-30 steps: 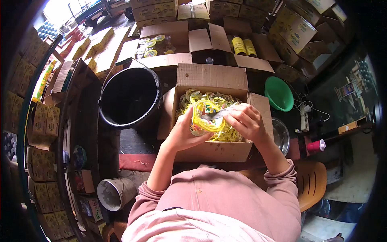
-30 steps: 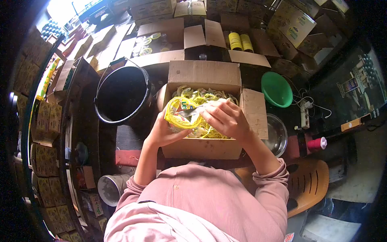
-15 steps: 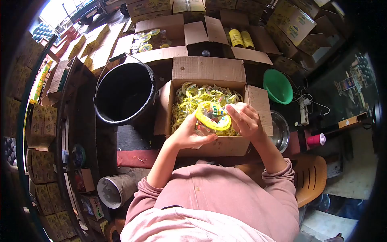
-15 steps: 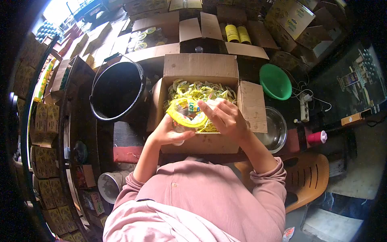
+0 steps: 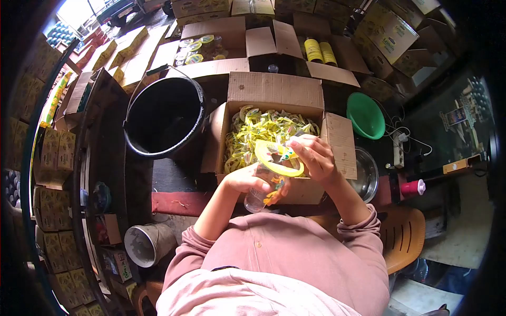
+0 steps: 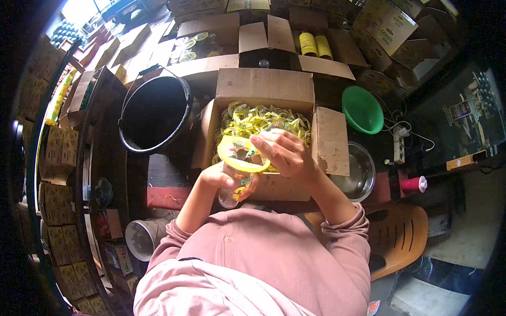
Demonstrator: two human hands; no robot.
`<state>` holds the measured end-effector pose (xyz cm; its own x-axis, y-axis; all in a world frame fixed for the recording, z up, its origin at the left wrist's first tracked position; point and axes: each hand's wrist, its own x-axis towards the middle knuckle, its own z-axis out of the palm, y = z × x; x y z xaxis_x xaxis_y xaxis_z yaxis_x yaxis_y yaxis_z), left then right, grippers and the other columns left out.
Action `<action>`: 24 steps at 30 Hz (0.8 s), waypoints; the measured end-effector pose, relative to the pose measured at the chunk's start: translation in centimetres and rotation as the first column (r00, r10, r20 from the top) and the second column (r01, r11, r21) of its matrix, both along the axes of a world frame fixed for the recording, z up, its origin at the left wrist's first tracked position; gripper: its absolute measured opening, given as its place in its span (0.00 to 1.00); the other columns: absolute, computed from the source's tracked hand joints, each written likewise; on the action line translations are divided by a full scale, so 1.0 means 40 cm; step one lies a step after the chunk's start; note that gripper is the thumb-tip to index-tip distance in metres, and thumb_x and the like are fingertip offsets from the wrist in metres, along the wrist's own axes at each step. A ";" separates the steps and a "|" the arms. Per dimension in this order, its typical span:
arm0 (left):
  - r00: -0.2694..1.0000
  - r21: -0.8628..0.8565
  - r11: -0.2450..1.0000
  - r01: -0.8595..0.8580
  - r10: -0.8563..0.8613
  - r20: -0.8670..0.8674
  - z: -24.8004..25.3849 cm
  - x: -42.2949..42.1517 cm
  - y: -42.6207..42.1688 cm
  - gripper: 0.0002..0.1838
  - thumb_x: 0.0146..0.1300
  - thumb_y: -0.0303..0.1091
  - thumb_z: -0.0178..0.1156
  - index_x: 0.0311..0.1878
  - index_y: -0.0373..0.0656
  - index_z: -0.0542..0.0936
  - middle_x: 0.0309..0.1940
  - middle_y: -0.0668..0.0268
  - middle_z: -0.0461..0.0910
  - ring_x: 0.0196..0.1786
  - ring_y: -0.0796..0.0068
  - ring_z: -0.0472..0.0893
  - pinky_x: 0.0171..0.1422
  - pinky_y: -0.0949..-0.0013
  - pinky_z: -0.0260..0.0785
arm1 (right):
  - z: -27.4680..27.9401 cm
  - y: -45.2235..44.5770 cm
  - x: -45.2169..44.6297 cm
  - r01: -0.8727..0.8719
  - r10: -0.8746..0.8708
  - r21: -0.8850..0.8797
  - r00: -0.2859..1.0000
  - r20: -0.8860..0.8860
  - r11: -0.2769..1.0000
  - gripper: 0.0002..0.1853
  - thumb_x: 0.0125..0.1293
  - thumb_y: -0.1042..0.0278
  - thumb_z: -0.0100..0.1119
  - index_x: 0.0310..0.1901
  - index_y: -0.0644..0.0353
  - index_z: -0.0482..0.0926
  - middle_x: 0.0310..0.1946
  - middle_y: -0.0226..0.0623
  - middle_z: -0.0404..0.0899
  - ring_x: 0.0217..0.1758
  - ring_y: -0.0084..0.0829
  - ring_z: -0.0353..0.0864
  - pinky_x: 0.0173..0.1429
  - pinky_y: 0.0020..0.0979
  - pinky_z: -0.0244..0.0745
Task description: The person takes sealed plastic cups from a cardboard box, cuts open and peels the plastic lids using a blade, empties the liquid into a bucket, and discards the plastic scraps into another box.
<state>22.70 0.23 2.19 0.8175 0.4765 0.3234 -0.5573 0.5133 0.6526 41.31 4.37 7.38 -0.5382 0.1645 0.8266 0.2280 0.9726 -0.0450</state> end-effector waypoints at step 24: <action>0.594 0.500 0.768 -0.401 0.633 -0.496 0.052 0.010 -0.015 0.30 0.43 0.28 0.66 0.52 0.38 0.66 0.41 0.64 0.75 0.42 0.78 0.75 0.48 0.73 0.69 | -0.029 0.038 0.031 0.032 -0.034 0.025 0.993 0.116 0.999 0.26 0.51 0.77 0.56 0.55 0.64 0.69 0.30 0.37 0.78 0.32 0.30 0.79 0.38 0.33 0.76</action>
